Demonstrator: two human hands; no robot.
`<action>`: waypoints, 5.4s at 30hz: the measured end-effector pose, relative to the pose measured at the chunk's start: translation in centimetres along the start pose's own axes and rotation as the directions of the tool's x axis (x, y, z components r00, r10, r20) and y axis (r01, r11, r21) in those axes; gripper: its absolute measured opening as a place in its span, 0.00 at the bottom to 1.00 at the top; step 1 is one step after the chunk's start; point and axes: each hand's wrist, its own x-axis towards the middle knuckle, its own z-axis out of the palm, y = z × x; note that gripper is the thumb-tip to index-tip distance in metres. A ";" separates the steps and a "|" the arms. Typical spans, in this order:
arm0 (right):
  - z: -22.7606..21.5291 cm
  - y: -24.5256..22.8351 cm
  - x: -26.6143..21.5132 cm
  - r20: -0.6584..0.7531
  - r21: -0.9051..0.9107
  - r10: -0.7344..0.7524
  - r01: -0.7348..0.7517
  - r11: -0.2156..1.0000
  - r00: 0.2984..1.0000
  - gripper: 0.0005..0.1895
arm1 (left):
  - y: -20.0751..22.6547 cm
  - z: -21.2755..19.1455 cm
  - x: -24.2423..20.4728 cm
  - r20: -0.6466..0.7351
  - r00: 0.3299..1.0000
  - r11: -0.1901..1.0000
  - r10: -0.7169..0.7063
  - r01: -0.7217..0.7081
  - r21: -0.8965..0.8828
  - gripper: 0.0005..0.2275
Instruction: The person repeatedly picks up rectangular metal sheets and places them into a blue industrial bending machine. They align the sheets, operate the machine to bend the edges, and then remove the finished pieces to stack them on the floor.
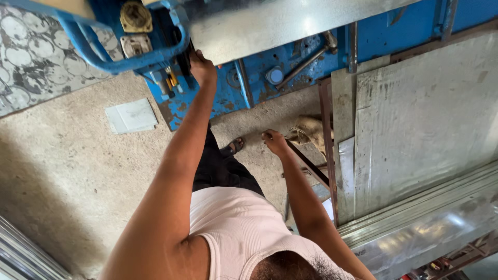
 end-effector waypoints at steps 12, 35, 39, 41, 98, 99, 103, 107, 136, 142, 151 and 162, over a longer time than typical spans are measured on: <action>-0.3 2.4 -1.9 0.014 0.450 0.066 -0.066 0.891 0.998 0.16 | -1.2 -1.6 -1.9 -0.050 0.997 0.990 0.058 -0.064 -0.128 0.08; -3.2 -20.0 15.1 -0.142 0.772 0.189 -0.011 0.636 0.972 0.23 | 4.0 -3.3 -6.4 0.168 0.985 0.943 -0.041 0.094 -0.319 0.07; -3.2 -20.1 14.9 -0.202 0.781 0.151 0.066 0.621 0.968 0.23 | 4.2 -3.4 -6.7 0.073 0.997 0.929 0.004 0.023 -0.369 0.03; -3.4 -20.0 14.9 -0.213 0.768 0.156 0.067 0.638 0.965 0.22 | 4.4 -3.8 -6.7 0.109 0.994 0.932 -0.009 0.048 -0.360 0.04; 1.1 -18.7 15.4 -0.484 0.691 -0.052 0.418 0.590 0.873 0.20 | -3.2 -4.2 -2.6 0.012 0.985 0.985 0.172 -0.172 -0.013 0.14; 1.0 -19.0 15.1 -0.486 0.700 -0.055 0.426 0.573 0.872 0.20 | -3.0 -4.3 -2.4 0.013 0.985 0.985 0.170 -0.170 -0.010 0.14; 0.9 -19.4 14.5 -0.578 0.593 -0.072 0.480 0.646 0.813 0.19 | -1.8 -5.3 -2.2 0.040 0.987 0.987 0.158 -0.159 0.021 0.16; 1.3 -19.6 14.7 -0.620 0.575 -0.075 0.517 0.633 0.781 0.18 | 1.5 -7.2 -3.2 0.184 0.979 0.994 -0.090 0.101 -0.048 0.18; 1.8 -20.3 14.9 -0.544 0.612 -0.005 0.402 0.681 0.839 0.20 | 4.2 -10.2 -2.6 0.438 0.868 0.955 -0.233 0.289 -0.065 0.25; 1.7 -20.4 14.8 -0.576 0.596 0.004 0.416 0.687 0.818 0.21 | 4.3 -10.4 -2.6 0.451 0.857 0.959 -0.248 0.283 -0.011 0.25; 1.0 -20.6 14.2 -0.487 0.635 -0.003 0.356 0.686 0.874 0.20 | 4.0 -10.4 -2.5 0.464 0.838 0.939 -0.286 0.342 -0.040 0.25; 1.2 -18.1 16.9 -0.370 0.799 0.095 0.264 0.541 0.924 0.21 | 2.9 -10.0 -3.6 0.534 0.799 0.903 -0.277 0.407 -0.141 0.23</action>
